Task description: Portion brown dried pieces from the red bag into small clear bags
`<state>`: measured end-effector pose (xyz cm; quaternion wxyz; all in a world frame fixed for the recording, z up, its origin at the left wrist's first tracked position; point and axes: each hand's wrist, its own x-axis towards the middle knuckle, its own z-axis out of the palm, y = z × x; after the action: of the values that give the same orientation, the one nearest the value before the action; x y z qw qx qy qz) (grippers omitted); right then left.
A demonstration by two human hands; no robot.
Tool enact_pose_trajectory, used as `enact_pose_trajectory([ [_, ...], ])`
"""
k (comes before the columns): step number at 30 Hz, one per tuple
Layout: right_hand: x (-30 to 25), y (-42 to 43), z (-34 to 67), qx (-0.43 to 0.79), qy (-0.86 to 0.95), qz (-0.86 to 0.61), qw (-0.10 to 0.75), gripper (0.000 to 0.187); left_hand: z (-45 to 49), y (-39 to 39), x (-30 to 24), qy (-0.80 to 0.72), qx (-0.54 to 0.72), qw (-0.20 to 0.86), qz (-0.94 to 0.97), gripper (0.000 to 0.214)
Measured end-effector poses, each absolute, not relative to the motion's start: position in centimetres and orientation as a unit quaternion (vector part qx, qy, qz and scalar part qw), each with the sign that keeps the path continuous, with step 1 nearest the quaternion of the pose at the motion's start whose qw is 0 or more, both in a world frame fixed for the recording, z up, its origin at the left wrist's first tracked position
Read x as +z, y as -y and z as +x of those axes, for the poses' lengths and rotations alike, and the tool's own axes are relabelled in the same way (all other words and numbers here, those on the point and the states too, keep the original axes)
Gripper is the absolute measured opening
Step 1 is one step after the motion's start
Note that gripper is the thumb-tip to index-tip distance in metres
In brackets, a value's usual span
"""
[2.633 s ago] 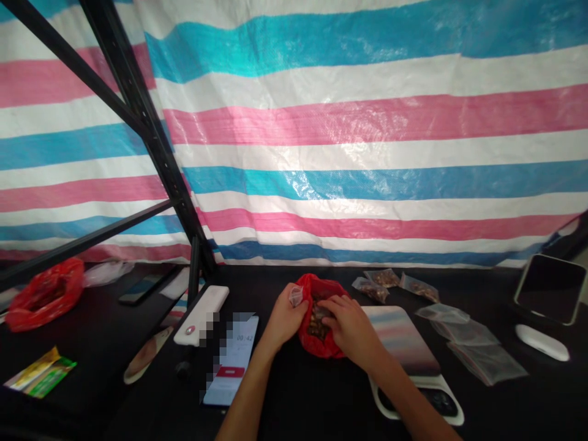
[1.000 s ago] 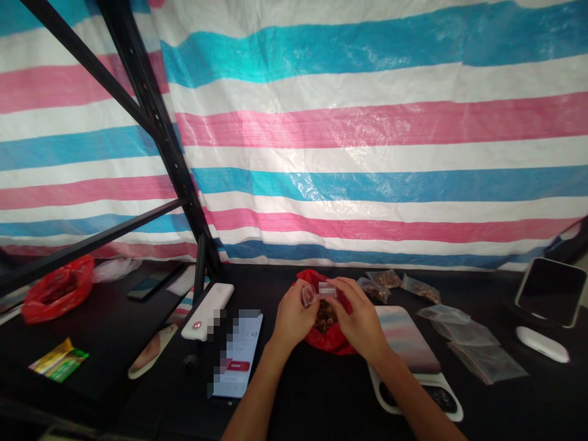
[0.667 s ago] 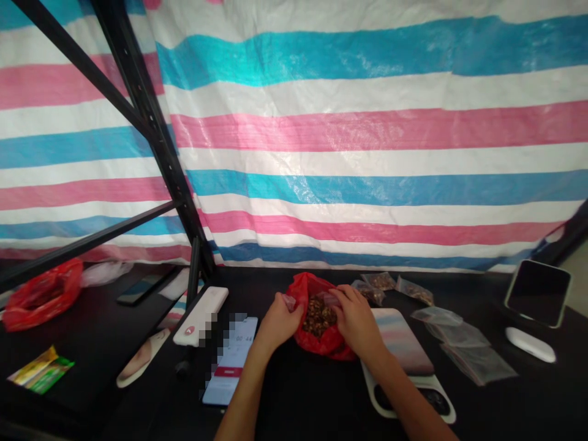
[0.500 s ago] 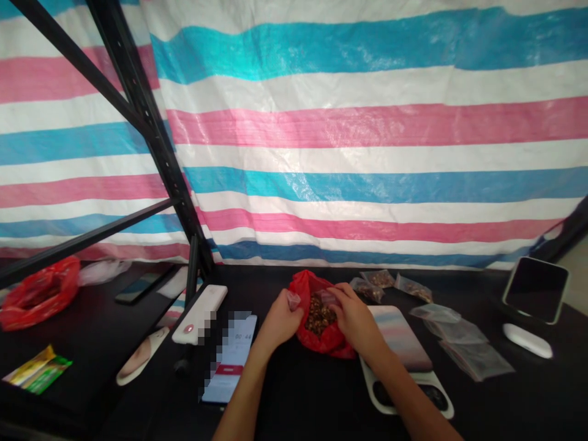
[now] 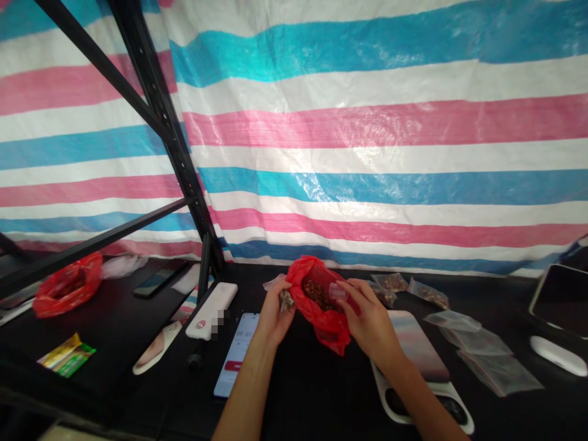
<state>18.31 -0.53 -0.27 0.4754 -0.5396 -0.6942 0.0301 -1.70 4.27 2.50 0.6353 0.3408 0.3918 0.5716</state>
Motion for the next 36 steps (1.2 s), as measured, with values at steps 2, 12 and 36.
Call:
enact_pose_trajectory([
  [2, -0.5, 0.4, 18.4, 0.039, 0.707, -0.537, 0.459, 0.032, -1.4, -4.0, 2.5, -0.384, 0.568, 0.634, 0.359, 0.019],
  [12, -0.8, 0.3, 18.0, 0.021, 0.694, -0.535, 0.482, 0.032, -0.2, -4.3, 1.0, -0.441, 0.571, 0.563, 0.403, 0.021],
  [36, 0.5, 1.5, 17.9, -0.014, 0.734, -0.640, 0.224, 0.028, 0.5, -4.6, -1.1, -0.501, 0.518, 0.547, 0.425, 0.039],
])
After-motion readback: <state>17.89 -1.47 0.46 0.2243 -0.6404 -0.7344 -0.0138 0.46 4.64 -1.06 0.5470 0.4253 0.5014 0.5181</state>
